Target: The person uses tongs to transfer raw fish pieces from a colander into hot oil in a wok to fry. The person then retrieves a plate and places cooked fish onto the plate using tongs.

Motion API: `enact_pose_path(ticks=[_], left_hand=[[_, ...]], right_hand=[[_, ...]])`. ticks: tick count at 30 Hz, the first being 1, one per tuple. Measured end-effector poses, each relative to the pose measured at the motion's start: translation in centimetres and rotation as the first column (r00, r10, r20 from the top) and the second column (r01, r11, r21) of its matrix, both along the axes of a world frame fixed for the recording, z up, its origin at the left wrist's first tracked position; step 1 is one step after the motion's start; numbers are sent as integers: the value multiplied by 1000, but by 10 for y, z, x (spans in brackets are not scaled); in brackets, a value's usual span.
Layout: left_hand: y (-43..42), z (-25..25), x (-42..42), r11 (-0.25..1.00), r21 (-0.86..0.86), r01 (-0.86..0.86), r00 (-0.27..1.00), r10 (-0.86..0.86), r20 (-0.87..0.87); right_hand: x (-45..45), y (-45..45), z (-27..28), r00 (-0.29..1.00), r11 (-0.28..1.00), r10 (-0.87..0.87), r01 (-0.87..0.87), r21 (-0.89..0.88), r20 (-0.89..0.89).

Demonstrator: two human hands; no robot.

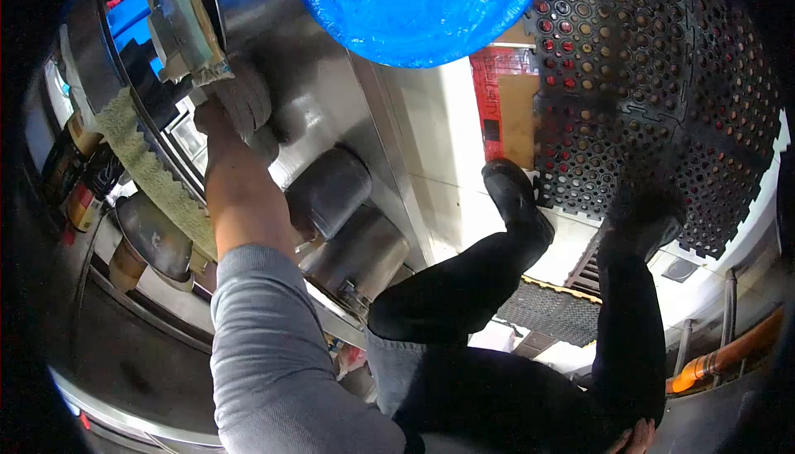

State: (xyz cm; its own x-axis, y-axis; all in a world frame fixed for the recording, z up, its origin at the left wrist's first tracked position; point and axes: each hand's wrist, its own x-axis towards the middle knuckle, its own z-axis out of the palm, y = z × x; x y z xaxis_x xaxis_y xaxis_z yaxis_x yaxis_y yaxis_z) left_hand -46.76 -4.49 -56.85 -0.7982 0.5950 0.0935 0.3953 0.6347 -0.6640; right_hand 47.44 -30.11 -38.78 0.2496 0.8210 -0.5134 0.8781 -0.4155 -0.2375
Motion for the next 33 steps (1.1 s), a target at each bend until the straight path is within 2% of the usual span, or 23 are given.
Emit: enact_pose_path(ticks=[1, 6, 7, 8, 10, 12, 13, 15, 16, 17, 18, 20, 23, 25, 26, 28, 29, 30, 31, 33], left_hand=[[-7, 0, -1, 1000, -1, 0, 1000, 0, 4], [-27, 13, -43, 963, -202, 179, 949, -223, -222], [-25, 19, -40, 828, -532, 176, 905, -349, -243], [-28, 20, -38, 826, -537, 170, 905, -347, -246], [-29, 11, -24, 933, -249, 259, 953, -288, -90], [-18, 3, -16, 956, -71, 284, 958, -285, -11], [-18, 1, -11, 971, -115, 212, 977, -211, 13], [-36, -11, -7, 977, -171, 131, 991, -126, 35], [-53, -26, 5, 923, -220, 317, 914, -359, -189], [-65, -38, 28, 829, -306, 469, 733, -558, -389], [-64, -43, 48, 859, -226, 459, 768, -512, -384], [-47, -35, 108, 949, 29, 315, 906, -292, -306], [-37, -29, 187, 962, 234, 143, 975, -97, -198], [-45, -39, 207, 953, 290, 90, 993, -62, -104], [-47, -39, 226, 953, 287, 95, 995, -85, -48], [-55, -33, 282, 962, 210, 176, 978, -195, 73], [-55, -25, 313, 962, 202, 184, 961, -219, 168], [-39, 28, 374, 983, 180, 46, 900, -120, 420], [-45, 3, 379, 871, 420, -254, 847, -10, 532], [-50, 36, 452, 892, 399, -213, 843, -38, 537]], right_hand=[[1, 0, 1, 1000, 1000, -4, 4, -4, 4], [12, -12, -2, 999, 998, -6, 9, 69, -46], [14, -13, -2, 999, 997, 12, -9, 74, -39], [14, -11, -1, 999, 997, 15, -12, 70, -45], [12, -10, 0, 999, 998, 0, 2, 68, -40], [17, -17, -6, 998, 991, 15, -7, 130, -57], [20, -19, -9, 997, 982, 40, -27, 187, -67], [25, -19, -5, 996, 989, 40, -27, 148, -84], [28, -19, -1, 995, 994, 33, -22, 110, -99], [28, -19, 0, 994, 993, 36, -25, 115, -102], [27, -19, 1, 995, 997, 7, 2, 83, -103], [22, -19, 7, 993, 999, -43, 46, 23, -112], [31, -33, 28, 992, 998, -65, 62, -23, -109], [52, -70, 24, 995, 975, -44, 25, -222, -84], [49, -74, 25, 995, 979, -48, 31, -199, -82], [43, -81, 25, 980, 969, -164, 138, -203, -116], [41, -86, 25, 980, 973, -157, 132, -190, -120], [40, -94, 25, 982, 976, -146, 123, -178, -124], [37, -97, 25, 974, 980, -154, 128, -155, -167], [26, -106, 25, 964, 991, -125, 112, -67, -233]])
